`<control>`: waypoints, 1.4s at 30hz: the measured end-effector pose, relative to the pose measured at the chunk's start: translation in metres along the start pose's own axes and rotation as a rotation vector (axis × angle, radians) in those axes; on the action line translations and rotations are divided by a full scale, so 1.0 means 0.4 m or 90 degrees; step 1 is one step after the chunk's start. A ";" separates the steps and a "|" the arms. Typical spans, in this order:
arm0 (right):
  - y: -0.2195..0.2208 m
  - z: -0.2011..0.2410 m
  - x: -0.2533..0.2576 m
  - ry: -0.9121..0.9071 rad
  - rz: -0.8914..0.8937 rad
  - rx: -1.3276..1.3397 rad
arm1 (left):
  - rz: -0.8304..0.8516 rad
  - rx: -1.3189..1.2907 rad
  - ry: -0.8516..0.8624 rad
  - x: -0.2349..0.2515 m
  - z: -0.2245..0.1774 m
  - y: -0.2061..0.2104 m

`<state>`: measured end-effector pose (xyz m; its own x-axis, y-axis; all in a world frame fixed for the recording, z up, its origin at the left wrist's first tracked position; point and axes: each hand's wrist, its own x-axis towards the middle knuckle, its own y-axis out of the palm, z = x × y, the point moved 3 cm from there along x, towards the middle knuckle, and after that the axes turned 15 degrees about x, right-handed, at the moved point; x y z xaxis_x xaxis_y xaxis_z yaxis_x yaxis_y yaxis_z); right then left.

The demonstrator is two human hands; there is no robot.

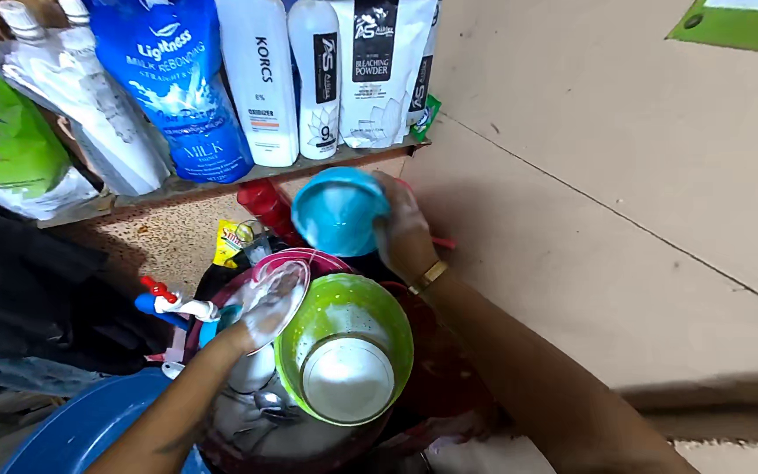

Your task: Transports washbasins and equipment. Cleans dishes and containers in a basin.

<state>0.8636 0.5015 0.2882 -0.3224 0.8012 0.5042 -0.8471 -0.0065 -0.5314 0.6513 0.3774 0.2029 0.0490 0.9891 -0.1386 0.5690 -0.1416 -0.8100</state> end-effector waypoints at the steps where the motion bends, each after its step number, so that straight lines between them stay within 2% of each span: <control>1: -0.035 -0.051 0.008 0.066 -0.011 0.000 | 0.005 -0.036 0.026 -0.010 0.026 0.012; 3: -0.087 -0.156 0.006 0.212 -0.012 -0.013 | 0.030 -0.011 0.031 -0.039 0.076 0.032; 7: -0.102 -0.314 -0.052 0.427 0.070 -0.027 | 0.051 0.120 -0.052 -0.094 0.061 0.031; 11: -0.031 -0.441 -0.114 0.532 0.141 0.010 | -0.063 0.197 -0.069 -0.094 0.029 0.038; 13: -0.016 -0.463 -0.121 0.545 0.165 -0.031 | -0.126 0.229 -0.075 -0.092 0.013 0.032; 14: -0.018 -0.457 -0.118 0.518 0.173 -0.081 | -0.165 0.250 -0.066 -0.090 0.006 0.027; 16: -0.026 -0.424 -0.105 0.391 0.147 -0.158 | -0.240 0.284 -0.046 -0.089 -0.010 0.011; 18: -0.029 -0.337 -0.080 0.266 0.091 -0.063 | -0.330 0.271 -0.030 -0.094 -0.040 -0.020; 19: -0.020 -0.271 -0.073 0.254 0.081 0.045 | -0.370 0.257 -0.030 -0.098 -0.058 -0.036; 21: 0.022 -0.128 -0.087 0.338 0.115 0.338 | -0.458 0.251 -0.010 -0.107 -0.094 -0.052; 24: 0.101 0.014 -0.146 0.503 0.255 0.726 | -0.533 0.267 0.137 -0.116 -0.136 -0.020; 26: 0.123 0.055 -0.171 0.559 0.220 0.814 | -0.545 0.310 0.265 -0.118 -0.143 0.026; 28: 0.126 0.062 -0.191 0.573 0.127 0.821 | -0.476 0.334 0.350 -0.127 -0.123 0.059; 29: 0.125 0.059 -0.200 0.575 0.092 0.812 | -0.429 0.323 0.356 -0.129 -0.106 0.066; 31: 0.119 0.044 -0.216 0.565 0.049 0.796 | -0.352 0.301 0.278 -0.128 -0.066 0.069; 33: 0.109 0.026 -0.223 0.558 0.026 0.783 | -0.368 0.213 0.163 -0.105 -0.024 0.055; 35: 0.112 0.002 -0.228 0.548 0.014 0.804 | -0.365 -0.051 0.032 -0.085 0.001 0.031; 37: 0.129 -0.019 -0.231 0.530 0.007 0.794 | -0.312 -0.392 -0.111 -0.084 -0.010 0.013; 39: 0.150 -0.041 -0.216 0.449 0.004 0.596 | -0.249 -0.644 -0.244 -0.086 -0.047 0.000; 41: 0.169 -0.037 -0.185 0.292 0.089 0.211 | -0.170 -0.693 -0.276 -0.083 -0.072 -0.011; 42: 0.188 -0.025 -0.172 0.212 0.170 0.031 | -0.174 -0.661 -0.268 -0.080 -0.079 -0.015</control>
<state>0.8264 0.4519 0.2065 -0.3860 0.9169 0.1020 -0.7735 -0.2614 -0.5773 0.6724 0.3477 0.2301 -0.3472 0.8624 -0.3683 0.9290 0.3699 -0.0098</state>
